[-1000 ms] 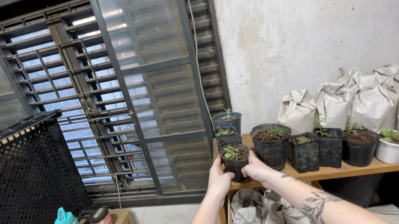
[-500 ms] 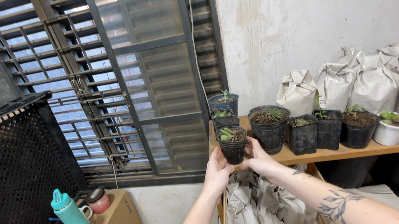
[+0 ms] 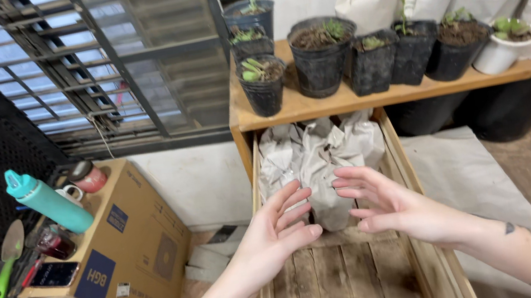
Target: The person packages small plants by wrapping them in paper and securing the top with tape.
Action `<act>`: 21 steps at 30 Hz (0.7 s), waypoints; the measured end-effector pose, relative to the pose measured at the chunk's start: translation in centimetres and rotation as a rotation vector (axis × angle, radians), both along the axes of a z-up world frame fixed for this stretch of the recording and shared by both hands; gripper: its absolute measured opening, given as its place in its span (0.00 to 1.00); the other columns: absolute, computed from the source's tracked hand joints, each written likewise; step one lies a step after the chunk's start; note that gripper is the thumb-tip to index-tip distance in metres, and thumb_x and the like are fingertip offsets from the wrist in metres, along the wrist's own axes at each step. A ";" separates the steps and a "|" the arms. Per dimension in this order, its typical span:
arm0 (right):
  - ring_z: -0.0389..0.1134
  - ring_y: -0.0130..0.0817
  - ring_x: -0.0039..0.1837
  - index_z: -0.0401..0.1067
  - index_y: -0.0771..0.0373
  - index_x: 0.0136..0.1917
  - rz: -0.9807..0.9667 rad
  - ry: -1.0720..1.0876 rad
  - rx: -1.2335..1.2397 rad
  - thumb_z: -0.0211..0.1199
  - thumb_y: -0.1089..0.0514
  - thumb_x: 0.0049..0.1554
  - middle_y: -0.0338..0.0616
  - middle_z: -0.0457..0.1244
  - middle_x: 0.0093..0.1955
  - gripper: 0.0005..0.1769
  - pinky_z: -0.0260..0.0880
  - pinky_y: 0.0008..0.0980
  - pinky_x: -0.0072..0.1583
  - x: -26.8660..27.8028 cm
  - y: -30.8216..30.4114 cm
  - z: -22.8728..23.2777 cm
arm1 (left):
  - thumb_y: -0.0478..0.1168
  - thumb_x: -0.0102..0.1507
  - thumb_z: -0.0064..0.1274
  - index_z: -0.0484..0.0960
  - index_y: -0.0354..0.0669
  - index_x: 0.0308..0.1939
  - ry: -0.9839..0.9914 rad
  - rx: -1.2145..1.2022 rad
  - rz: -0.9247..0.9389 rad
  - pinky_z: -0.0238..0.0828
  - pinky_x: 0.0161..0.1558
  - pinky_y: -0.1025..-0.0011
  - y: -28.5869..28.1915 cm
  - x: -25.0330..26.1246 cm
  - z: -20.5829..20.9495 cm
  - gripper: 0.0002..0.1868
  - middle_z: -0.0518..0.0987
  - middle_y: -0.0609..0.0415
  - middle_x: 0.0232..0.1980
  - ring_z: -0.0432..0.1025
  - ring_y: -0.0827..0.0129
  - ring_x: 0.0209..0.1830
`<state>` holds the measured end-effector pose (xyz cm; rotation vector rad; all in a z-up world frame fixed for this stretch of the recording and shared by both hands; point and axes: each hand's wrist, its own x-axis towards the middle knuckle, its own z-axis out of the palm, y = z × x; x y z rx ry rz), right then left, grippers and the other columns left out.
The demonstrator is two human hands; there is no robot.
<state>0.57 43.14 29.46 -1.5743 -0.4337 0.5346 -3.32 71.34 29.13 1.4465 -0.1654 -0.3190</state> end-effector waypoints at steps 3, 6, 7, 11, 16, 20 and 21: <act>0.57 0.36 0.89 0.53 0.49 0.88 0.066 -0.026 0.027 0.70 0.64 0.59 0.41 0.56 0.90 0.50 0.65 0.48 0.81 -3.2 -3.0 -0.5 | 0.46 0.61 0.67 0.60 0.51 0.86 -0.016 0.107 -0.124 0.70 0.77 0.64 -1.4 -3.2 1.2 0.51 0.72 0.51 0.84 0.70 0.63 0.83; 0.53 0.38 0.91 0.52 0.56 0.87 0.143 -0.139 -0.011 0.67 0.57 0.64 0.42 0.51 0.91 0.43 0.60 0.47 0.84 -6.4 -5.5 0.7 | 0.46 0.63 0.66 0.68 0.53 0.81 -0.164 0.358 -0.250 0.72 0.74 0.61 -2.8 -6.2 2.6 0.43 0.78 0.54 0.81 0.74 0.66 0.80; 0.53 0.38 0.91 0.52 0.56 0.87 0.145 -0.122 -0.011 0.67 0.57 0.64 0.42 0.51 0.91 0.43 0.60 0.47 0.84 -7.4 -6.7 0.8 | 0.46 0.63 0.66 0.68 0.53 0.81 -0.148 0.354 -0.251 0.72 0.74 0.61 -3.1 -7.0 3.4 0.43 0.78 0.54 0.81 0.74 0.66 0.80; 0.63 0.28 0.84 0.65 0.54 0.82 0.175 -0.246 -0.238 0.64 0.55 0.65 0.37 0.62 0.84 0.33 0.65 0.37 0.81 -9.6 -10.9 -0.2 | 0.46 0.70 0.59 0.78 0.50 0.72 -0.416 0.622 -0.391 0.74 0.62 0.64 -4.6 -10.0 4.2 0.26 0.83 0.55 0.70 0.80 0.62 0.66; 0.71 0.40 0.80 0.72 0.58 0.77 0.278 -0.528 -0.291 0.64 0.58 0.66 0.48 0.67 0.80 0.26 0.65 0.40 0.79 -9.7 -14.9 -3.3 | 0.47 0.71 0.60 0.79 0.50 0.67 -0.637 0.982 -0.159 0.78 0.41 0.53 -7.7 -13.8 -1.1 0.20 0.86 0.56 0.54 0.83 0.54 0.48; 0.72 0.41 0.78 0.74 0.61 0.75 0.246 -0.562 -0.206 0.66 0.61 0.64 0.47 0.70 0.77 0.26 0.68 0.41 0.79 -7.2 -16.1 -5.0 | 0.56 0.74 0.56 0.83 0.51 0.58 -0.671 1.114 0.105 0.71 0.38 0.60 -9.3 -15.6 -4.1 0.17 0.84 0.57 0.49 0.78 0.57 0.42; 0.71 0.38 0.79 0.74 0.59 0.75 0.212 -0.540 -0.207 0.68 0.63 0.62 0.45 0.70 0.77 0.28 0.66 0.41 0.81 -6.2 -16.1 -5.3 | 0.59 0.74 0.54 0.83 0.55 0.48 -0.638 1.151 0.189 0.67 0.35 0.60 -9.6 -15.9 -4.7 0.16 0.82 0.60 0.38 0.75 0.57 0.33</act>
